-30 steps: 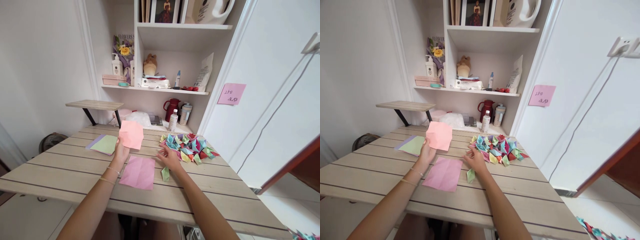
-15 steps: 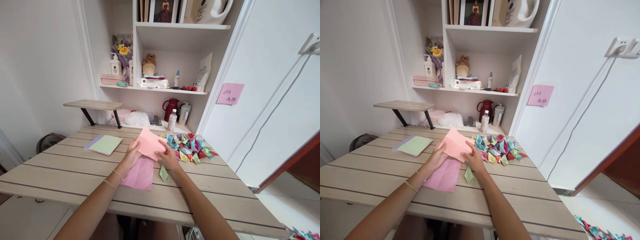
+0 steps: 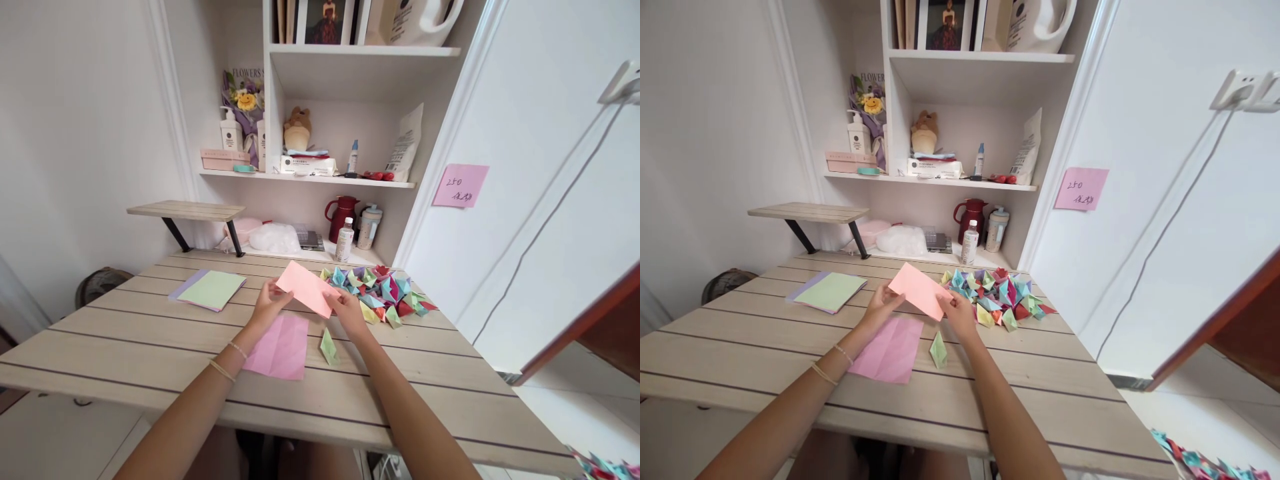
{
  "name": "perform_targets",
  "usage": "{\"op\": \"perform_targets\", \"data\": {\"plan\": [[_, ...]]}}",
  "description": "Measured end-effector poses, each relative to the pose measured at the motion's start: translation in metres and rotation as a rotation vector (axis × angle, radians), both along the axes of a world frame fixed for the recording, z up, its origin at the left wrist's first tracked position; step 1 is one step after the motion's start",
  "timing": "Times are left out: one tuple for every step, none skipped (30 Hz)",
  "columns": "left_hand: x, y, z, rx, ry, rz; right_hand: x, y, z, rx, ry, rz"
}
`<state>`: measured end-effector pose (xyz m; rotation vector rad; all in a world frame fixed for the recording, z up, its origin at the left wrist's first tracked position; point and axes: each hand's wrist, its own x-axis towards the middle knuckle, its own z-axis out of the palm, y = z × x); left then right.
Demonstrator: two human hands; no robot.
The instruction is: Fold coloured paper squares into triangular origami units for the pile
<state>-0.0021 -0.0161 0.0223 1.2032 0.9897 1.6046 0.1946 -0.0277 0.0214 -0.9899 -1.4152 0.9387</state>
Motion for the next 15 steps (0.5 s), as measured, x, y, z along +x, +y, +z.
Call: {"op": "perform_targets", "data": {"plan": [[0.003,-0.002,-0.001,-0.052,-0.002,-0.119,-0.003,-0.001,0.000,-0.034,0.071,0.039],[0.005,-0.003,-0.002,-0.104,-0.005,-0.241,-0.007,-0.003,0.000,-0.062,0.122,0.074],[0.008,-0.005,-0.003,-0.144,-0.018,-0.327,-0.010,-0.005,0.000,-0.088,0.149,0.108],[0.009,-0.006,-0.004,-0.170,-0.046,-0.372,-0.013,-0.007,0.000,-0.107,0.151,0.140],[0.010,-0.007,-0.004,-0.187,-0.087,-0.385,-0.014,-0.009,0.001,-0.113,0.139,0.174],[0.010,-0.007,-0.003,-0.195,-0.135,-0.371,-0.015,-0.012,0.002,-0.105,0.109,0.217],[0.010,-0.007,-0.003,-0.200,-0.180,-0.352,-0.014,-0.013,0.004,-0.078,0.062,0.260],[0.009,-0.007,-0.002,-0.203,-0.212,-0.337,-0.013,-0.015,0.005,-0.036,-0.002,0.304],[0.007,-0.006,-0.001,-0.205,-0.230,-0.332,-0.010,-0.016,0.006,0.021,-0.088,0.333],[0.006,-0.005,-0.001,-0.206,-0.234,-0.335,-0.008,-0.016,0.007,0.084,-0.186,0.331],[0.005,-0.005,0.000,-0.207,-0.231,-0.340,-0.005,-0.015,0.008,0.142,-0.268,0.310],[0.004,-0.004,0.000,-0.209,-0.224,-0.351,-0.003,-0.015,0.008,0.189,-0.328,0.289],[0.003,-0.004,0.000,-0.213,-0.216,-0.367,-0.001,-0.013,0.008,0.225,-0.373,0.274],[0.003,-0.004,0.000,-0.218,-0.208,-0.387,0.000,-0.012,0.008,0.253,-0.401,0.263],[0.003,-0.005,0.000,-0.223,-0.197,-0.411,0.001,-0.011,0.008,0.268,-0.420,0.260]]}}
